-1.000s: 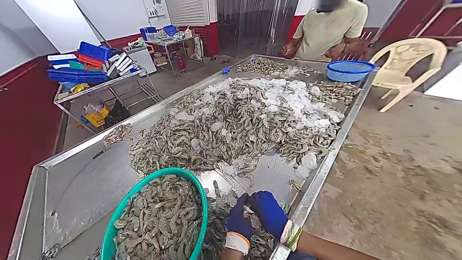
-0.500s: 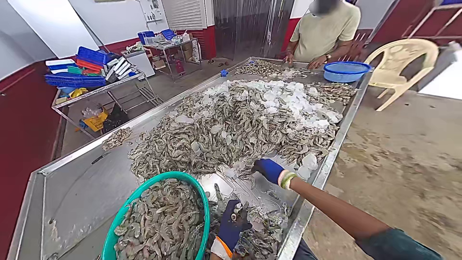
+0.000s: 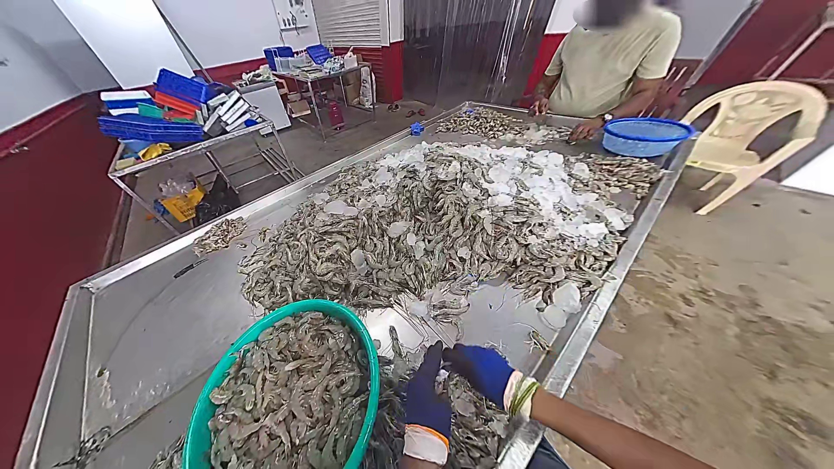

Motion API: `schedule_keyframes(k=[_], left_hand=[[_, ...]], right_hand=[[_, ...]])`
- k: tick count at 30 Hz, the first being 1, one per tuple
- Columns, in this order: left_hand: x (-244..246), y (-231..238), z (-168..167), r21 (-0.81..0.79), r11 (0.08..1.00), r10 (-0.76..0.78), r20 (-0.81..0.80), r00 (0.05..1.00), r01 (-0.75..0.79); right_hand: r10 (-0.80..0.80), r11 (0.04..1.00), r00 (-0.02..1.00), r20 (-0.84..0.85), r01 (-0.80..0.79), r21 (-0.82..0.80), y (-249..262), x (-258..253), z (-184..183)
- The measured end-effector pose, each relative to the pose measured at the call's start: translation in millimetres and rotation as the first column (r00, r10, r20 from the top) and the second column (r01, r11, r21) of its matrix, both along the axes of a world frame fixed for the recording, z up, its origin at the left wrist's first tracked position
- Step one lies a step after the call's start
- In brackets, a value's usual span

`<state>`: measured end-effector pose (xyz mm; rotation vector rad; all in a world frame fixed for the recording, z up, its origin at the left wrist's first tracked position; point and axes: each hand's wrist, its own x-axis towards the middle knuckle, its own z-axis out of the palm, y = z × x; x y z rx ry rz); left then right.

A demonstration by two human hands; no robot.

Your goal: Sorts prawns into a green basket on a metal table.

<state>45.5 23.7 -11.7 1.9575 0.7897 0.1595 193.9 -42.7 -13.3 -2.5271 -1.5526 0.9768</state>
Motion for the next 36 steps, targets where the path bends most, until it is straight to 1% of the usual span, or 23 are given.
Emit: schedule_keyframes(k=[2, 3, 5, 7, 9, 11, 12, 13, 14, 15, 16, 17, 18, 20, 23, 25, 27, 29, 30, 31, 33, 35, 36], left_hand=[[2.0, -1.9, -1.7, -0.030, 0.996, -0.083, -0.154, 0.985, 0.079], [2.9, -4.6, -6.3, -0.043, 0.995, -0.092, -0.157, 0.983, 0.086], [3.0, -11.6, -6.7, -0.067, 0.997, -0.042, -0.116, 0.992, 0.034], [1.9, -15.4, 1.0, -0.035, 0.999, 0.003, -0.214, 0.977, -0.011], [1.9, -12.7, 12.2, -0.011, 0.998, -0.063, -0.327, 0.943, 0.063], [-3.0, -7.5, 20.8, -0.032, 0.987, -0.157, -0.352, 0.923, 0.156], [-7.7, -4.0, 20.6, -0.058, 0.981, -0.194, -0.313, 0.930, 0.185], [-13.8, -1.1, 18.9, -0.112, 0.976, -0.209, -0.227, 0.951, 0.188], [-19.8, -0.2, 16.7, -0.195, 0.967, -0.186, -0.101, 0.977, 0.164], [-25.2, -0.3, 15.7, -0.280, 0.950, -0.139, 0.005, 0.990, 0.135], [-31.1, 0.8, 11.8, -0.340, 0.935, -0.079, 0.090, 0.993, 0.105], [-36.6, 4.2, 8.2, -0.383, 0.920, -0.033, 0.153, 0.988, 0.090], [-40.8, 7.4, 4.4, -0.416, 0.905, -0.003, 0.206, 0.979, 0.091], [-44.5, 9.5, -4.7, -0.471, 0.877, 0.046, 0.275, 0.960, 0.093], [-41.0, 7.6, -8.9, -0.449, 0.893, 0.153, 0.315, 0.937, 0.005], [-47.5, 9.4, -3.7, -0.480, 0.868, 0.292, 0.283, 0.913, -0.129], [-53.3, 14.5, -5.9, -0.581, 0.795, 0.411, 0.299, 0.861, -0.177], [-52.0, 22.1, -9.5, -0.713, 0.695, 0.446, 0.326, 0.834, -0.093], [-49.8, 22.9, -7.2, -0.729, 0.680, 0.449, 0.323, 0.833, -0.084], [-47.3, 21.6, -5.6, -0.711, 0.696, 0.445, 0.319, 0.837, -0.099], [-40.8, 13.3, -2.3, -0.640, 0.751, 0.437, 0.294, 0.850, -0.165], [-33.9, 6.4, -3.6, -0.588, 0.795, 0.388, 0.301, 0.871, -0.151], [-32.2, 4.0, -5.8, -0.559, 0.819, 0.354, 0.315, 0.881, -0.129]], right_hand=[[0.042, 0.996, 0.999, 0.008, -0.041, -0.082, -4.6, -17.5, 1.9], [0.049, 0.997, 0.999, 0.008, -0.048, -0.068, -7.9, -21.1, 3.2], [0.050, 0.998, 0.998, 0.038, -0.048, -0.048, -11.1, -24.9, 8.0], [0.012, 0.998, 0.995, 0.099, -0.005, -0.064, -11.0, -32.2, 18.2], [0.010, 0.995, 0.988, 0.154, 0.005, -0.096, -14.7, -29.8, 30.2], [0.069, 0.998, 0.994, 0.087, -0.069, -0.001, -26.0, -16.1, 26.6], [0.086, 0.991, 0.996, -0.039, -0.081, 0.107, -33.2, -5.1, 20.2], [0.085, 0.959, 0.970, -0.228, -0.018, 0.284, -41.9, 6.6, 12.6], [0.060, 0.889, 0.899, -0.434, 0.149, 0.433, -48.7, 16.3, 4.9], [0.013, 0.784, 0.823, -0.568, 0.344, 0.516, -50.0, 24.1, 2.3], [-0.047, 0.685, 0.814, -0.579, 0.448, 0.574, -45.6, 33.5, 3.7], [-0.135, 0.658, 0.852, -0.505, 0.459, 0.598, -37.1, 44.9, 7.1], [-0.210, 0.718, 0.894, -0.395, 0.416, 0.558, -24.6, 55.3, 9.7], [-0.253, 0.871, 0.952, -0.172, 0.301, 0.387, 11.8, 61.1, -6.5], [-0.142, 0.969, 0.989, 0.051, 0.128, 0.211, 47.0, 62.1, -50.4], [0.030, 0.970, 0.997, 0.075, -0.048, 0.239, 35.5, 67.4, -61.4], [0.114, 0.949, 0.993, -0.038, -0.097, 0.300, 0.8, 81.4, -57.6], [0.079, 0.901, 0.976, -0.203, 0.017, 0.434, -39.1, 100.7, -44.4], [0.011, 0.870, 0.968, -0.252, 0.115, 0.479, -52.4, 108.1, -34.1], [-0.116, 0.862, 0.956, -0.269, 0.232, 0.451, -57.5, 112.0, -22.1], [-0.344, 0.885, 0.919, -0.192, 0.385, 0.261, -46.2, 109.0, -5.9], [-0.432, 0.898, 0.901, -0.040, 0.434, 0.069, -17.5, 98.6, -10.7], [-0.486, 0.874, 0.874, 0.025, 0.486, 0.004, -2.2, 87.5, -16.0]])
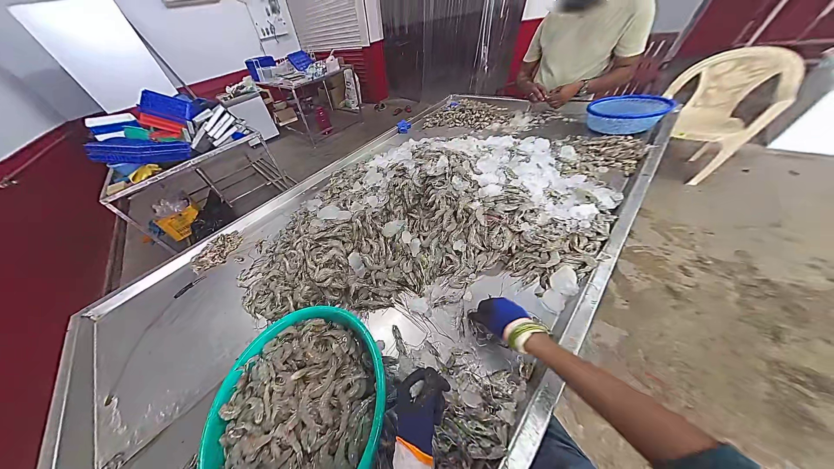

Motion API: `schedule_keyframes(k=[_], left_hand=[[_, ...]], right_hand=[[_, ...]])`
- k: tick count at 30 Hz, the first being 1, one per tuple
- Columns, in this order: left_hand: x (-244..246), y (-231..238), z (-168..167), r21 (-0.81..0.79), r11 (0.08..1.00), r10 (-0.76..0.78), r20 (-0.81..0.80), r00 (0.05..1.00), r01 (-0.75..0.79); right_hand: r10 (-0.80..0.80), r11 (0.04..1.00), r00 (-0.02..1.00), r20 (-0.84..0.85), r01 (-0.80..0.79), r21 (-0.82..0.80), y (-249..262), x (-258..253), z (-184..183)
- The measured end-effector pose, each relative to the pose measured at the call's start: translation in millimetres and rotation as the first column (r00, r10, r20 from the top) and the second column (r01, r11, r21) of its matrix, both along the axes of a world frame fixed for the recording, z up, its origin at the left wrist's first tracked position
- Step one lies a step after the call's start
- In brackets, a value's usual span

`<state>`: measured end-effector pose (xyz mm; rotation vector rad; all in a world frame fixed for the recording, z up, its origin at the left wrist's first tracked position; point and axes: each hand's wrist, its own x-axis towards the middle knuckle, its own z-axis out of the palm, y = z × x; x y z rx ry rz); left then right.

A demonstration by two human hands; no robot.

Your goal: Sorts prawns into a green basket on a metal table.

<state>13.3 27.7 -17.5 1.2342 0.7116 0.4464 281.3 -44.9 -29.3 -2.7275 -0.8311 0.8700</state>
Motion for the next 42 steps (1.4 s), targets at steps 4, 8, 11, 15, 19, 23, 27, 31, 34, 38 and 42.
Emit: schedule_keyframes(k=[4, 8, 11, 15, 19, 23, 27, 31, 34, 38, 42], left_hand=[[1.6, 0.9, -18.6, 0.326, 0.936, -0.106, -0.100, 0.989, 0.133], [6.4, -1.3, -12.5, 0.550, 0.756, -0.108, -0.430, 0.896, 0.355], [22.3, -9.8, -6.9, 0.483, 0.740, -0.150, -0.561, 0.814, 0.469], [31.8, -14.7, 15.6, 0.382, 0.754, -0.119, -0.720, 0.684, 0.534], [28.6, -5.1, 18.2, 0.235, 0.792, -0.295, -0.661, 0.690, 0.563], [1.9, 4.7, 23.5, 0.297, 0.845, -0.250, -0.514, 0.820, 0.444], [-43.5, 32.0, 57.3, 0.658, 0.690, 0.121, -0.517, 0.847, 0.303], [-72.7, 72.2, 65.2, 0.600, 0.655, 0.279, -0.757, 0.591, 0.459], [-76.1, 64.9, 56.3, 0.651, 0.659, 0.305, -0.688, 0.659, 0.375], [-50.3, 29.3, 24.6, 0.797, 0.598, 0.165, -0.228, 0.960, 0.086], [-9.9, 5.3, 30.5, 0.684, 0.671, -0.072, -0.321, 0.944, 0.284]], right_hand=[[-0.143, 0.984, 0.990, 0.021, 0.144, -0.107, 27.4, -58.8, -16.8], [0.125, 0.973, 0.986, -0.107, -0.143, -0.180, -7.2, -104.5, 9.1], [0.308, 0.944, 0.950, -0.051, -0.311, -0.113, -16.4, -134.1, 36.0], [0.416, 0.909, 0.898, 0.141, -0.408, -0.081, -14.0, -142.5, 43.2], [0.499, 0.859, 0.817, 0.290, -0.511, -0.040, -21.1, -124.8, 37.1], [0.312, 0.950, 0.927, 0.210, -0.312, -0.035, -36.7, -61.4, 26.2], [0.054, 0.994, 0.997, 0.054, -0.049, -0.101, -8.9, -15.5, 7.9], [-0.161, 0.987, 0.980, 0.115, 0.162, 0.003, 55.0, -32.4, -26.3], [-0.017, 1.000, 0.995, 0.100, 0.015, 0.014, 64.6, -83.3, -37.7], [0.285, 0.954, 0.955, 0.084, -0.273, -0.124, 34.2, -119.8, -27.7], [0.331, 0.937, 0.942, 0.056, -0.320, -0.143, 21.5, -89.0, -15.6]])
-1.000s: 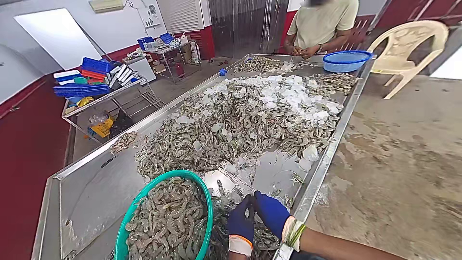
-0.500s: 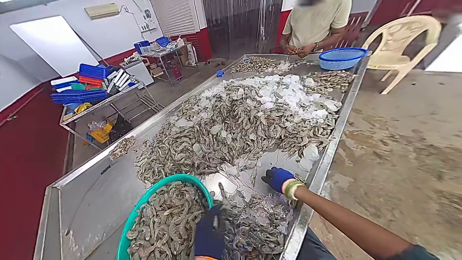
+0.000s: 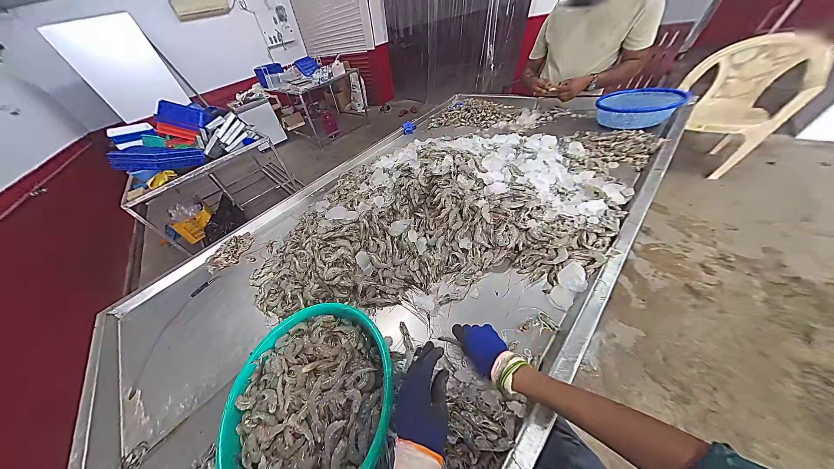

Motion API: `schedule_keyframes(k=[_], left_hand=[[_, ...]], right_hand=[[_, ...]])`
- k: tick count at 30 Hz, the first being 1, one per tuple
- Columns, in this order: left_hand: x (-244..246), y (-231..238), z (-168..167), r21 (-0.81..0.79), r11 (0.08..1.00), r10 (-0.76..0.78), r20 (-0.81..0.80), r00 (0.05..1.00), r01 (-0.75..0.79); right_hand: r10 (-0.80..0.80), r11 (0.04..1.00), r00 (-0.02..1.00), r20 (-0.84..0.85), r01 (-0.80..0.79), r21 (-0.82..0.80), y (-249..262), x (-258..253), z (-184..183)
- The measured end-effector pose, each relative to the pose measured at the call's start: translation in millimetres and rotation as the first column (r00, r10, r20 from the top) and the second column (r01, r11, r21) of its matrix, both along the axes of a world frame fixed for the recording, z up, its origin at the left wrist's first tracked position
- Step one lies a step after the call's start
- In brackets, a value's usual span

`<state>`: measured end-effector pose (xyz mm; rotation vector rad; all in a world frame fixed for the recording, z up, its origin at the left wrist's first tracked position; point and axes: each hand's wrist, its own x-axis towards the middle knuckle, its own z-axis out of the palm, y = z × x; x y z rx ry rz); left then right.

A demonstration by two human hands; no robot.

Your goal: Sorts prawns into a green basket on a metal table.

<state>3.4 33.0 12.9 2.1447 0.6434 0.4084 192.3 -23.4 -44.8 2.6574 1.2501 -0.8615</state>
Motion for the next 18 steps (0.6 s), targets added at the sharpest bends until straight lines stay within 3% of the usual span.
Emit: schedule_keyframes(k=[3, 5, 9, 13, 15, 17, 18], left_hand=[[28.4, 2.5, 5.6, -0.056, 0.996, -0.081, -0.281, 0.956, 0.068], [46.9, 4.2, -5.3, -0.129, 0.987, -0.139, -0.367, 0.920, 0.098], [67.2, -1.5, -6.6, -0.193, 0.980, -0.149, -0.535, 0.832, 0.051], [67.8, -5.6, -12.8, -0.178, 0.980, -0.175, -0.561, 0.809, 0.088], [64.6, 0.0, -16.3, -0.186, 0.976, -0.194, -0.508, 0.839, 0.113], [53.9, 8.2, -21.2, -0.274, 0.956, -0.194, -0.306, 0.932, 0.109], [46.7, 11.2, -21.1, -0.353, 0.930, -0.183, -0.197, 0.963, 0.105]], right_hand=[[0.078, 0.982, 0.994, -0.081, -0.062, 0.181, -14.0, 12.1, 25.0], [0.140, 0.957, 0.986, -0.086, -0.113, 0.266, -22.0, -0.8, 45.8], [0.222, 0.958, 0.965, 0.137, -0.242, 0.152, -26.4, -13.5, 50.7], [0.218, 0.961, 0.963, 0.159, -0.240, 0.137, -29.8, -13.1, 41.4], [0.185, 0.927, 0.982, 0.026, -0.183, 0.328, -36.9, -6.9, 37.6], [0.113, 0.787, 0.934, -0.339, 0.124, 0.604, -49.9, 0.5, 36.2], [0.088, 0.702, 0.845, -0.527, 0.322, 0.635, -53.6, 2.6, 36.2]])
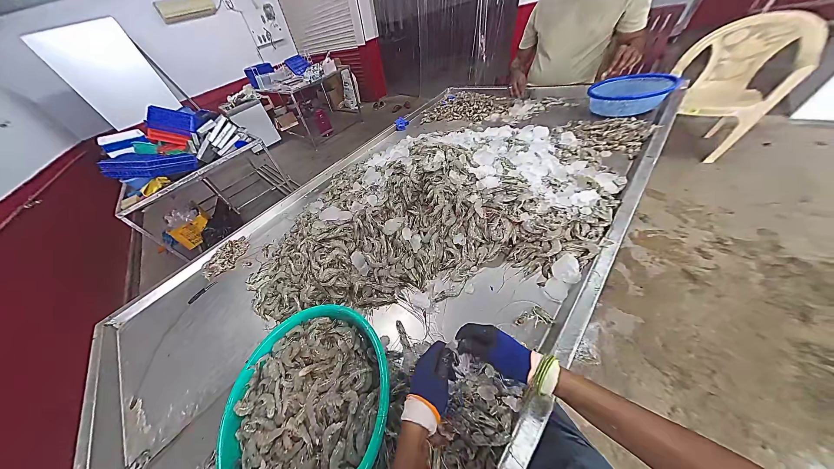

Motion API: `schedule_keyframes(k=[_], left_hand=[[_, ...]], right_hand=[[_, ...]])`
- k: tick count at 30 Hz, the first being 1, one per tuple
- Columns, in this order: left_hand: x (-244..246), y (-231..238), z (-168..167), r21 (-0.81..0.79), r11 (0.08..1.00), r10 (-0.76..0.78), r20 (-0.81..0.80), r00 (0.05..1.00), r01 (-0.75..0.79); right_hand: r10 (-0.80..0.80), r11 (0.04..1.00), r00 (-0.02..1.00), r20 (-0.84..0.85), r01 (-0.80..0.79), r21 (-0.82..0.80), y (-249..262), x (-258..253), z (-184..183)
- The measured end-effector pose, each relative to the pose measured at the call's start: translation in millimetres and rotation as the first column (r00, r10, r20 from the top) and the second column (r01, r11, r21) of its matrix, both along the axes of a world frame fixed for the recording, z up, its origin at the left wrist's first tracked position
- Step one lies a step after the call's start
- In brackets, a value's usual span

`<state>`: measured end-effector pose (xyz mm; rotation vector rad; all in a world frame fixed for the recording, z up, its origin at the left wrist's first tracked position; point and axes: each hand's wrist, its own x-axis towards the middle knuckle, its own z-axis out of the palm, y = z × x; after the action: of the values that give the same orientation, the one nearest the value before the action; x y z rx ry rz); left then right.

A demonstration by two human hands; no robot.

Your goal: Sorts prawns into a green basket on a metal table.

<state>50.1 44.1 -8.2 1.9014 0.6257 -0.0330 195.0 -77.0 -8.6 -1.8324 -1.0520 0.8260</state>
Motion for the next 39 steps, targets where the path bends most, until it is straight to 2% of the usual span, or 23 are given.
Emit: schedule_keyframes(k=[1, 2, 4, 5, 6, 7, 8, 10, 12, 14, 15, 16, 18, 20, 22, 25, 27, 29, 31, 33, 34, 36, 39], left_hand=[[-7.8, 1.9, 4.1, -0.098, 0.994, 0.044, 0.052, 0.998, -0.039], [-16.4, 2.7, 8.3, -0.186, 0.978, 0.106, 0.084, 0.991, -0.089], [-35.7, 5.9, 12.5, -0.407, 0.883, 0.319, 0.157, 0.935, -0.233], [-45.0, 8.7, 12.8, -0.565, 0.770, 0.477, 0.203, 0.855, -0.296], [-53.9, 14.7, 14.0, -0.738, 0.624, 0.615, 0.261, 0.744, -0.258], [-62.9, 22.6, 14.5, -0.864, 0.491, 0.703, 0.319, 0.635, -0.110], [-66.6, 24.4, 23.6, -0.947, 0.323, 0.817, 0.277, 0.505, -0.002], [-68.4, 24.5, 37.9, -0.987, 0.163, 0.898, 0.151, 0.414, 0.007], [-66.0, 26.6, 15.9, -0.964, 0.251, 0.844, 0.175, 0.507, -0.085], [-50.7, 19.6, 9.6, -0.797, 0.456, 0.731, 0.083, 0.678, -0.395], [-44.6, 13.5, 0.9, -0.665, 0.605, 0.649, 0.093, 0.755, -0.438], [-41.7, 7.3, -15.4, -0.492, 0.773, 0.536, 0.173, 0.826, -0.399], [-32.1, -5.9, -31.8, -0.225, 0.919, 0.373, 0.222, 0.901, -0.325], [-21.6, -11.0, -33.2, -0.116, 0.954, 0.296, 0.208, 0.932, -0.277], [-13.7, -13.6, -25.8, -0.079, 0.974, 0.222, 0.148, 0.964, -0.212], [0.8, -14.9, -21.5, 0.010, 0.997, 0.073, 0.024, 0.997, -0.073], [8.5, -19.4, -19.2, 0.052, 0.997, 0.051, 0.023, 0.998, -0.052], [12.2, -22.7, -15.5, 0.040, 0.995, 0.096, 0.001, 0.995, -0.096], [11.4, -24.4, -13.9, 0.011, 0.993, 0.117, -0.049, 0.992, -0.116], [9.3, -26.1, -13.8, -0.016, 0.992, 0.125, -0.079, 0.989, -0.127], [7.4, -26.2, -13.1, -0.021, 0.992, 0.120, -0.087, 0.989, -0.122], [6.3, -24.2, -10.9, -0.018, 0.997, 0.073, -0.101, 0.992, -0.075], [3.6, -21.3, -6.9, 0.005, 0.999, -0.037, -0.138, 0.990, 0.038]], right_hand=[[-0.039, 0.997, 0.988, -0.149, 0.047, 0.053, -1.3, 5.5, -0.6], [-0.010, 0.999, 0.985, -0.175, 0.018, 0.044, -1.8, 16.2, -1.6], [0.194, 0.964, 0.981, 0.029, -0.185, -0.192, 6.8, 44.2, -9.6], [0.287, 0.908, 0.948, 0.137, -0.224, -0.353, 18.7, 53.8, -13.3], [0.321, 0.869, 0.918, 0.230, -0.190, -0.456, 35.7, 62.6, -17.9], [0.318, 0.848, 0.895, 0.312, -0.121, -0.516, 55.7, 70.7, -18.8], [0.302, 0.831, 0.870, 0.390, -0.039, -0.555, 76.9, 76.4, -18.9], [0.293, 0.812, 0.812, 0.505, 0.067, -0.580, 113.3, 82.5, -26.7], [0.240, 0.786, 0.833, 0.499, 0.135, -0.603, 131.1, 71.5, -30.6], [0.165, 0.731, 0.895, 0.415, 0.171, -0.661, 126.6, 42.1, -23.6], [0.142, 0.703, 0.914, 0.380, 0.177, -0.689, 118.2, 26.7, -21.3], [0.123, 0.668, 0.923, 0.365, 0.195, -0.718, 108.6, 14.5, -21.1], [0.085, 0.615, 0.930, 0.358, 0.233, -0.753, 90.3, 5.2, -25.1], [0.114, 0.622, 0.937, 0.330, 0.192, -0.759, 72.8, 16.6, -25.4], [0.139, 0.709, 0.961, 0.238, 0.071, -0.701, 54.7, 34.5, -28.8], [-0.037, 0.918, 0.992, -0.122, -0.014, -0.397, 31.3, 29.7, -19.9], [-0.117, 0.975, 0.950, -0.290, 0.054, -0.215, 20.1, 14.0, -5.0], [-0.143, 0.988, 0.979, -0.142, 0.134, -0.074, 11.1, 5.4, 0.2], [-0.053, 0.998, 0.972, 0.228, 0.046, 0.037, 0.8, 4.8, 4.3], [0.111, 0.986, 0.809, 0.578, -0.163, 0.039, -2.5, 6.7, -1.5], [0.189, 0.973, 0.719, 0.668, -0.230, -0.027, -3.2, 4.1, -4.5], [0.329, 0.943, 0.610, 0.721, -0.258, -0.211, -2.8, -2.5, -5.2], [0.402, 0.916, 0.552, 0.731, -0.242, -0.321, 1.6, -8.9, -4.4]])
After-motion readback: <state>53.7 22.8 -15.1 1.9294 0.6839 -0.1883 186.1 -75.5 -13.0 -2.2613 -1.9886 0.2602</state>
